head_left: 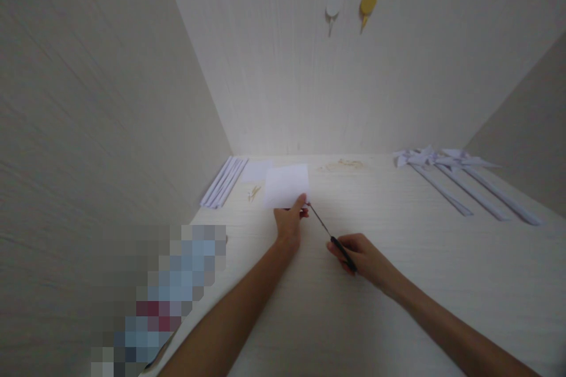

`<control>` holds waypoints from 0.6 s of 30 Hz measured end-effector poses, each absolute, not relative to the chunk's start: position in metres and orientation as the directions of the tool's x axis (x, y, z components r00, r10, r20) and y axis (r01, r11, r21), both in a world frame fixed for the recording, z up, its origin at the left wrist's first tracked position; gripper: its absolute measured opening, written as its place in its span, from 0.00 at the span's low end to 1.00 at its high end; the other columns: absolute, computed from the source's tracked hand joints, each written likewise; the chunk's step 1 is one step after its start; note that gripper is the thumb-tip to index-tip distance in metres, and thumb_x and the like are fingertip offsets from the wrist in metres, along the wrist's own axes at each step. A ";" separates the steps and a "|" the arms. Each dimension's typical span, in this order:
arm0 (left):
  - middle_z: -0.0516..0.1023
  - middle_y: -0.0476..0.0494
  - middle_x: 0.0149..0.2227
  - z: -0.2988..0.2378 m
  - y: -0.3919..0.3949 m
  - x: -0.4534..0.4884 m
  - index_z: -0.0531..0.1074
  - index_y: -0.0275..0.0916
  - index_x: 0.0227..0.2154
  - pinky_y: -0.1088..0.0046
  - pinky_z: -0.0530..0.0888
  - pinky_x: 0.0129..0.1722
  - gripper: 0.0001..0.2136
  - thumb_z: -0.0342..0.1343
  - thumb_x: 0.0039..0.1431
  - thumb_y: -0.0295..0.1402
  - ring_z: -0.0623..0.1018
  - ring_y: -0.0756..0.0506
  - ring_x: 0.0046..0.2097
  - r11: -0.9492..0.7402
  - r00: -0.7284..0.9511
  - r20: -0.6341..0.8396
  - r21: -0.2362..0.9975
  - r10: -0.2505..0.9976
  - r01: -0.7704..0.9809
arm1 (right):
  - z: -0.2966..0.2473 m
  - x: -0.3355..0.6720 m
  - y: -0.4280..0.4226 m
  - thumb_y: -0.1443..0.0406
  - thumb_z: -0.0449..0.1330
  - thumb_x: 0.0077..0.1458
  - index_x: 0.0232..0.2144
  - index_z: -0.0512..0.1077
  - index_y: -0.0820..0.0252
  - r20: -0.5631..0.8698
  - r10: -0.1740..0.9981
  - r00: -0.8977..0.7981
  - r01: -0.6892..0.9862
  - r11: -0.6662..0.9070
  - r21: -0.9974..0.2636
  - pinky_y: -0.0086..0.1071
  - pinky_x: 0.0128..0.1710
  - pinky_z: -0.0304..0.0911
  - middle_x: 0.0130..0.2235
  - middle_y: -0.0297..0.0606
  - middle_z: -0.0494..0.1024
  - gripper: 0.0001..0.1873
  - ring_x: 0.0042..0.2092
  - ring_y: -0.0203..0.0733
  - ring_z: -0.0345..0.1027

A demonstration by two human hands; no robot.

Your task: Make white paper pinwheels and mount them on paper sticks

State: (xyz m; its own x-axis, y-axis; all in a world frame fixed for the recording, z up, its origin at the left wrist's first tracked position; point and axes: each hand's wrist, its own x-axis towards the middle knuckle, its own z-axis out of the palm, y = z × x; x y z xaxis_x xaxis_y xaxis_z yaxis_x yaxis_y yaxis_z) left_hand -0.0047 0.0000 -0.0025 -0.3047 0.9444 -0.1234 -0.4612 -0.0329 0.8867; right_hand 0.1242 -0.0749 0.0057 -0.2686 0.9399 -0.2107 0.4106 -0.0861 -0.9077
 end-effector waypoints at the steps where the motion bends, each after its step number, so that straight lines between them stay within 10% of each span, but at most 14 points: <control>1: 0.71 0.49 0.17 -0.003 0.000 -0.005 0.70 0.31 0.19 0.79 0.64 0.16 0.10 0.62 0.33 0.32 0.68 0.54 0.18 -0.035 -0.303 -0.119 0.890 0.945 -0.455 | 0.006 0.124 -0.075 0.47 0.52 0.44 0.12 0.57 0.60 -0.212 0.941 -0.265 0.416 -0.086 -0.905 0.26 0.16 0.45 0.12 0.30 0.59 0.25 0.16 0.29 0.50; 18: 0.71 0.48 0.16 0.002 -0.001 -0.004 0.70 0.31 0.18 0.80 0.63 0.15 0.08 0.62 0.33 0.30 0.68 0.54 0.17 -0.044 -0.307 -0.116 0.883 0.945 -0.467 | 0.004 0.125 -0.075 0.52 0.54 0.45 0.11 0.58 0.60 -0.198 0.942 -0.271 0.394 -0.079 -0.916 0.26 0.16 0.44 0.12 0.29 0.59 0.22 0.15 0.29 0.50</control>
State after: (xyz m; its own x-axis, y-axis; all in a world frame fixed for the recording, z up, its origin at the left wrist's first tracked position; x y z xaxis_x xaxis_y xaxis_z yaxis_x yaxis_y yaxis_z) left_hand -0.0044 -0.0014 0.0015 -0.3073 0.9446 -0.1157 -0.4668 -0.0436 0.8833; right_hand 0.1245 -0.0752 0.0037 -0.2708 0.9421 -0.1979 0.3938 -0.0792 -0.9158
